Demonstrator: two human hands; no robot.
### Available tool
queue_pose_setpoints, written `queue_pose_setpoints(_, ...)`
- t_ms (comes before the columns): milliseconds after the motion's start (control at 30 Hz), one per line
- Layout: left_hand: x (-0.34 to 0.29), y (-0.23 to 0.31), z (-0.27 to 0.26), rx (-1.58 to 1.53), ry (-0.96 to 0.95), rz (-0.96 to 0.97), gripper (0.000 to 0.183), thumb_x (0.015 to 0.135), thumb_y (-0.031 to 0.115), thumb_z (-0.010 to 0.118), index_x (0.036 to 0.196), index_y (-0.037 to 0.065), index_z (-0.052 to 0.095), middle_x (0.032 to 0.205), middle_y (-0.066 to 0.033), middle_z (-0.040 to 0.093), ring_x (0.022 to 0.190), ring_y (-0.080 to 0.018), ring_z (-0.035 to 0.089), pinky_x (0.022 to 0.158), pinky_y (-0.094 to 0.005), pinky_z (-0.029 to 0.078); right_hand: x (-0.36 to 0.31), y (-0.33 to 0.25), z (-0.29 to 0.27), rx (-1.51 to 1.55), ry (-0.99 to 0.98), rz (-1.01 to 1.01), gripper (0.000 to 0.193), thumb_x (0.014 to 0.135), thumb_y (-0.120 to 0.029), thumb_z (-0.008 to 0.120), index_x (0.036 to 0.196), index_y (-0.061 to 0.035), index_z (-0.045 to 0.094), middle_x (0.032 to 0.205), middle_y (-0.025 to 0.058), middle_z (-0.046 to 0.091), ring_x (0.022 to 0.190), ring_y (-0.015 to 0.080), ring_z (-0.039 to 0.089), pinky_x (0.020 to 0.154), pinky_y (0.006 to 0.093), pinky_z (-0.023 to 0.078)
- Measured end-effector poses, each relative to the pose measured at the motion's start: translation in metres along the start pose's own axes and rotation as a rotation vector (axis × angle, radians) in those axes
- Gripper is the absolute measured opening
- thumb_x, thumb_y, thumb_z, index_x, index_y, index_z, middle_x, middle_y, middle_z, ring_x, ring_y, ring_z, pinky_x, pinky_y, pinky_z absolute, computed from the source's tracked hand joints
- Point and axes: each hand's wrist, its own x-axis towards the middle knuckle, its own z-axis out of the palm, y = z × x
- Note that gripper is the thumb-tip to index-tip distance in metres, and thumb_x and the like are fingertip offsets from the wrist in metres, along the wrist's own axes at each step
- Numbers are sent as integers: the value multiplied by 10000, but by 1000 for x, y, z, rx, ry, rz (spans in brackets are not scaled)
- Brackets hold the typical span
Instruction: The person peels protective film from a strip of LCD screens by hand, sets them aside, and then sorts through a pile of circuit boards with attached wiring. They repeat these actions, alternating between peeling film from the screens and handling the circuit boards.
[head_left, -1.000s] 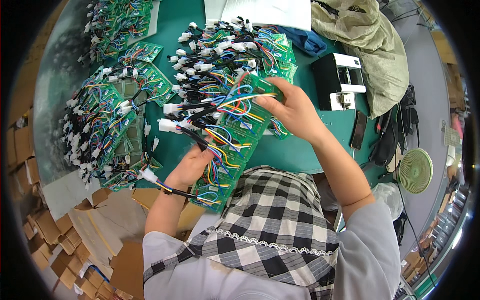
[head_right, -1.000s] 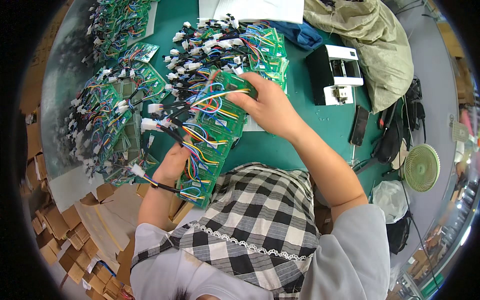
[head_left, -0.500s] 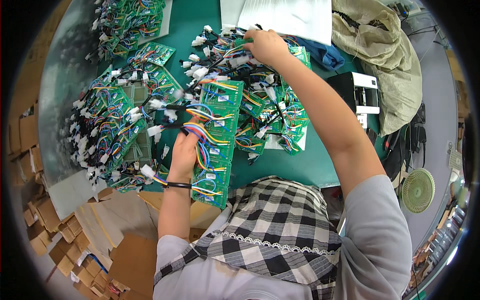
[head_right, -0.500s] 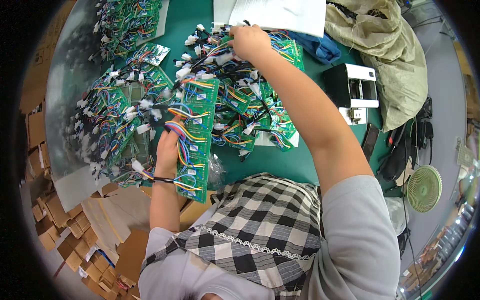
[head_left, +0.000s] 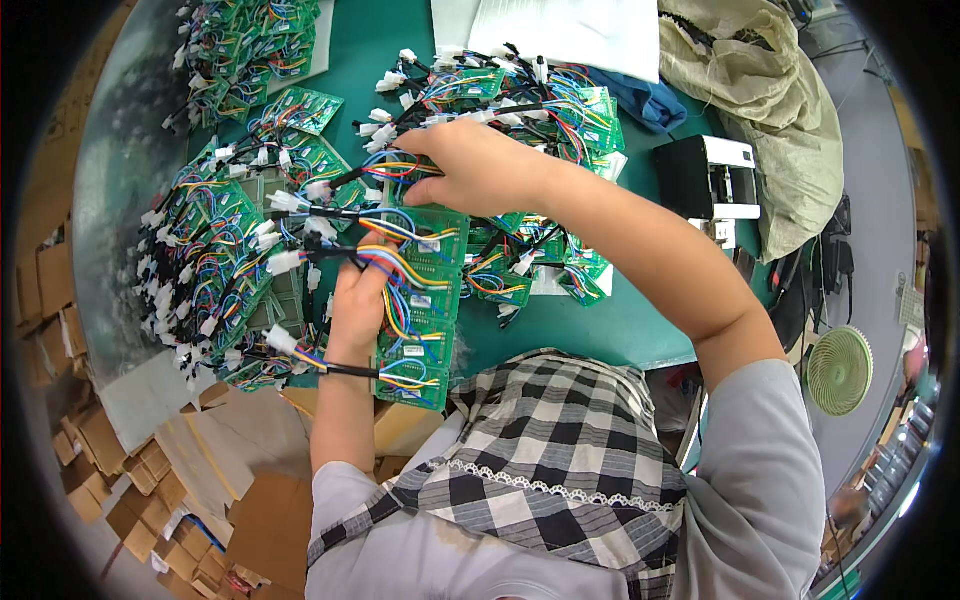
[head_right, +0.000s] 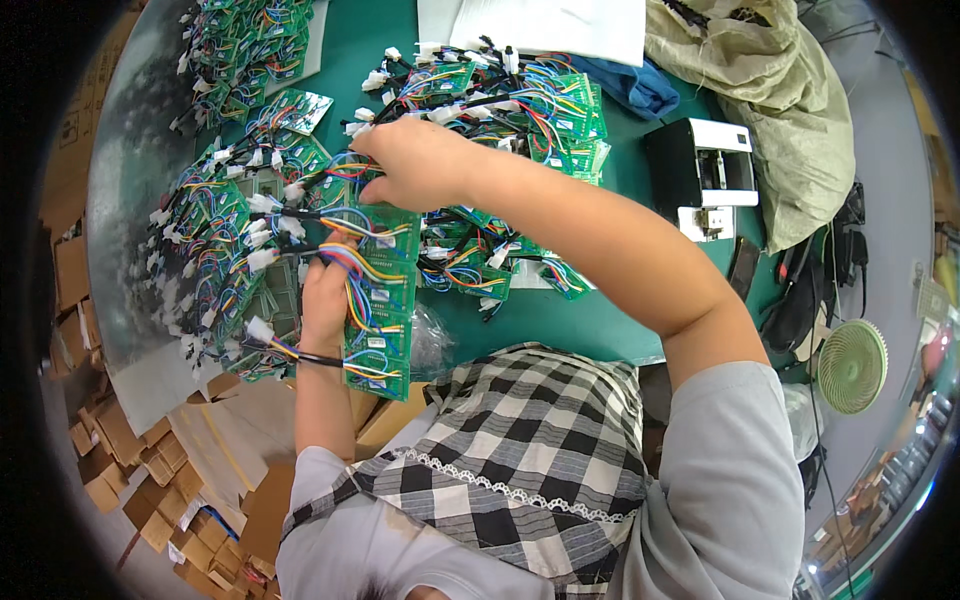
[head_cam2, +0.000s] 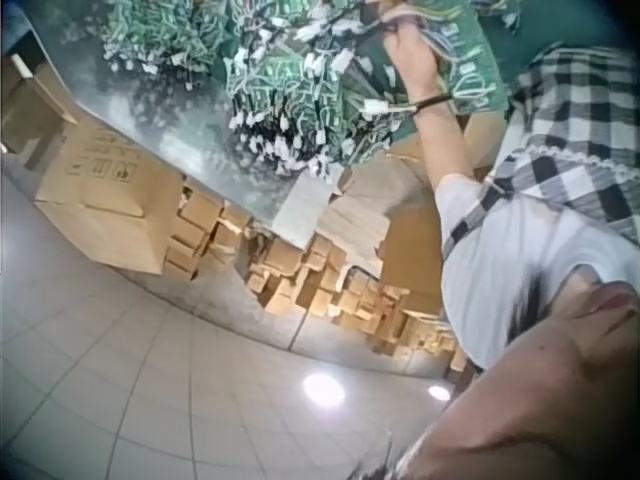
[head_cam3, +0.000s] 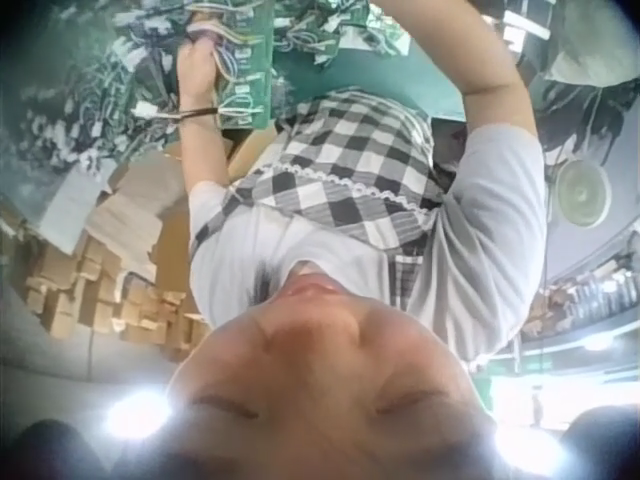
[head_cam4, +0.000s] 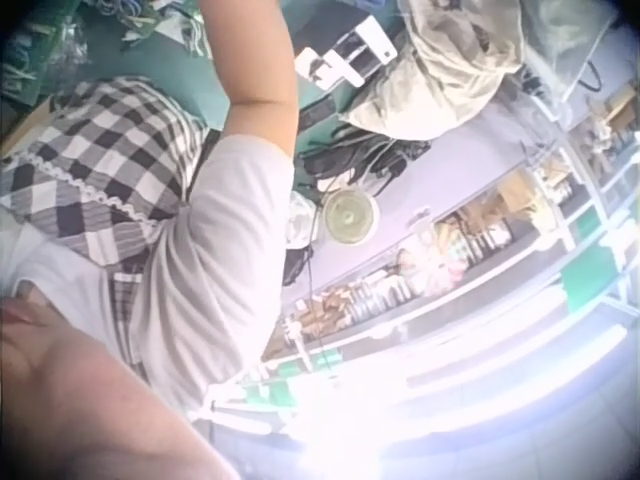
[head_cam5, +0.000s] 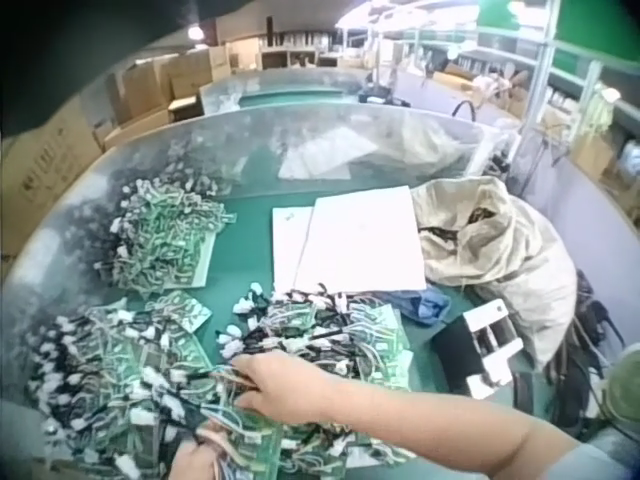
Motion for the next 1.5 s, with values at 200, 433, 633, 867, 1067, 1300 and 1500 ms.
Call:
queue_pose_setpoints(200, 8, 8, 17, -6, 105, 49, 410, 977, 191, 624, 1292, -62, 556, 1121, -39, 630, 1018, -113, 564, 908, -256, 432, 7, -2, -1, -180, 288, 95, 312, 843, -163, 704, 1148, -110, 665, 972, 138, 707, 912, 335, 686, 774, 459, 543)
queue_pose_setpoints(433, 6, -4, 13, -1, 49, -15, 429, 990, 171, 607, 1329, -78, 522, 1208, -65, 613, 1079, -119, 560, 938, -272, 444, -4, 37, 8, -642, 337, 180, 415, 834, -362, 747, 1151, -101, 692, 1122, 120, 649, 1090, 291, 603, 884, 457, 474)
queue_pose_setpoints(633, 9, 3, 25, -265, 13, -76, 414, 1032, 245, 543, 1322, -50, 529, 1231, -74, 606, 1112, -131, 558, 965, -298, 444, -13, -7, 9, 185, -19, 100, 401, 831, -266, 749, 1110, 11, 666, 934, 207, 695, 887, 356, 677, 783, 435, 517)
queue_pose_setpoints(867, -28, -9, 35, -231, -142, -200, 341, 1041, 298, 530, 1171, -6, 616, 1055, -22, 651, 943, -80, 568, 851, -258, 464, -18, 17, 0, -187, 315, 376, 426, 843, -261, 723, 1193, -33, 640, 1042, 187, 695, 970, 316, 685, 805, 448, 527)
queue_pose_setpoints(1067, -18, -34, 21, 23, -115, -82, 328, 1041, 299, 540, 1149, 7, 642, 960, 15, 608, 908, -54, 499, 804, -228, 420, -46, 1, 21, -299, 248, 157, 574, 839, -385, 738, 1260, -20, 601, 1199, 180, 641, 1103, 360, 612, 890, 472, 482)
queue_pose_setpoints(1300, -33, -25, 41, -98, -163, -286, 331, 1054, 317, 468, 1103, 9, 579, 916, -115, 682, 547, -175, 650, 513, -271, 512, -51, -3, 36, -109, 284, 221, 404, 813, -298, 768, 1108, -41, 670, 859, 169, 702, 782, 325, 693, 687, 407, 531)
queue_pose_setpoints(1500, -28, -18, 36, 82, -257, -247, 345, 1051, 340, 468, 1081, 18, 587, 710, -97, 669, 497, -114, 607, 450, -221, 436, -64, -6, 20, -641, 659, 58, 545, 818, -443, 734, 1143, -11, 658, 911, 166, 706, 869, 349, 680, 753, 474, 510)
